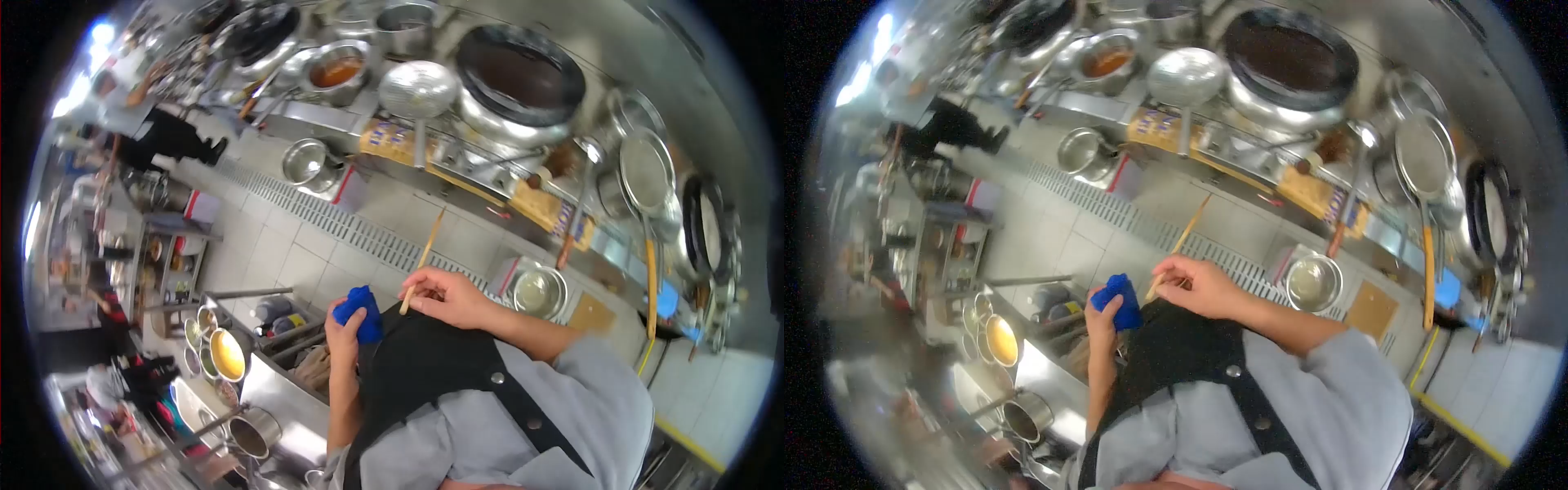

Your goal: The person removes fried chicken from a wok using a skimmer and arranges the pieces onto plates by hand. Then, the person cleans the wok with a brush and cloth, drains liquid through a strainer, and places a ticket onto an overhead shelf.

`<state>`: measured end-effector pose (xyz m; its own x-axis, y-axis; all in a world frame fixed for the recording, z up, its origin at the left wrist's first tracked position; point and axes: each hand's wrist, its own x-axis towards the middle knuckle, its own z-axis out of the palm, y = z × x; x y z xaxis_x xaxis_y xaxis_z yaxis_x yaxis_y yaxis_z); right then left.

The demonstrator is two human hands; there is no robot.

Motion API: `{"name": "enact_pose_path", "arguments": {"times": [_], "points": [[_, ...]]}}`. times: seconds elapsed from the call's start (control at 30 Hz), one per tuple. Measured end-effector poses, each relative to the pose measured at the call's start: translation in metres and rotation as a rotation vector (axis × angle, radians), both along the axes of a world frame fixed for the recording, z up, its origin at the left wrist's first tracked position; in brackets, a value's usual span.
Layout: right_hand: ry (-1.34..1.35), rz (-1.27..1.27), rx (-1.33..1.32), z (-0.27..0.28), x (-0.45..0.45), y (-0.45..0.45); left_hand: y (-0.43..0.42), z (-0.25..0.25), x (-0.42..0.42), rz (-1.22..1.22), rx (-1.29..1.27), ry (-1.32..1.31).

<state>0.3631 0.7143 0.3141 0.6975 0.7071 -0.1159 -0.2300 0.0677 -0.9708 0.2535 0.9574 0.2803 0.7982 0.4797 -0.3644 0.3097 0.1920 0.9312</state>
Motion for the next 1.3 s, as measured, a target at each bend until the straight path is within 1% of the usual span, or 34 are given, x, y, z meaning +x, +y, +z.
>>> {"name": "enact_pose_path", "arguments": {"times": [0.07, 0.17, 0.2, 0.23, 0.27, 0.3, 0.33, 0.43, 0.47, 0.5, 0.53, 0.57, 0.6, 0.7, 0.8, 0.9, 0.93, 1.03, 1.07, 1.13, 1.17, 1.23, 1.3], "points": [[-0.046, 0.056, 0.126, 0.043, 0.017, 0.022, 0.013, -0.002, 0.017, 0.037, -0.008, -0.019], [-0.408, 0.147, 0.040, 0.084, 0.031, 0.051, 0.047, -0.008, 0.028, -0.009, -0.015, 0.043], [-0.417, 0.115, 0.048, 0.086, 0.029, 0.065, 0.058, -0.007, 0.026, -0.027, 0.006, 0.054], [-0.417, 0.066, 0.016, 0.075, 0.028, 0.080, 0.071, -0.006, 0.030, -0.047, 0.032, 0.055], [-0.424, 0.015, -0.020, 0.062, 0.027, 0.093, 0.086, -0.007, 0.027, -0.087, 0.032, -0.001], [-0.405, -0.068, 0.044, 0.059, 0.024, 0.111, 0.101, -0.008, 0.024, -0.126, 0.033, -0.060], [-0.379, -0.154, 0.103, 0.055, 0.028, 0.133, 0.114, -0.003, 0.019, -0.065, 0.109, -0.104], [-0.298, -0.125, 0.049, 0.071, 0.039, 0.185, 0.164, -0.017, -0.009, -0.004, -0.120, -0.195], [-0.298, -0.097, 0.054, 0.071, 0.047, 0.205, 0.181, -0.025, -0.016, -0.002, -0.043, -0.245], [-0.294, -0.072, 0.051, 0.068, 0.052, 0.221, 0.198, -0.033, -0.022, 0.029, -0.110, -0.244], [-0.281, -0.048, 0.042, 0.065, 0.054, 0.233, 0.209, -0.024, -0.029, 0.057, -0.182, -0.237], [-0.284, -0.017, 0.017, 0.066, 0.057, 0.247, 0.217, -0.014, -0.033, 0.081, -0.247, -0.225], [-0.288, 0.007, 0.001, 0.065, 0.062, 0.265, 0.230, -0.007, -0.033, 0.116, -0.149, -0.196], [-0.274, 0.052, -0.046, 0.051, 0.083, 0.316, 0.277, -0.003, -0.023, 0.147, 0.020, -0.118], [-0.212, 0.104, -0.109, 0.029, 0.115, 0.368, 0.331, 0.001, 0.002, 0.152, -0.022, -0.073], [-0.194, 0.154, -0.138, 0.007, 0.163, 0.430, 0.389, -0.046, 0.026, 0.090, 0.177, 0.130], [-0.206, 0.165, -0.116, -0.001, 0.181, 0.456, 0.402, -0.034, 0.037, 0.081, 0.201, 0.187], [-0.102, 0.255, -0.069, -0.023, 0.241, 0.533, 0.445, -0.036, 0.068, 0.137, 0.209, 0.287], [-0.089, 0.293, -0.079, -0.025, 0.257, 0.561, 0.459, -0.030, 0.080, 0.166, 0.207, 0.337], [-0.086, 0.378, -0.106, -0.021, 0.294, 0.617, 0.488, -0.015, 0.098, 0.229, 0.150, 0.339], [-0.127, 0.407, -0.096, -0.015, 0.311, 0.650, 0.505, -0.011, 0.108, 0.260, 0.122, 0.327], [-0.199, 0.457, -0.106, 0.000, 0.335, 0.701, 0.530, -0.011, 0.120, 0.345, 0.150, 0.338], [-0.296, 0.454, -0.057, 0.014, 0.357, 0.754, 0.566, -0.017, 0.137, 0.395, 0.175, 0.326]]}}
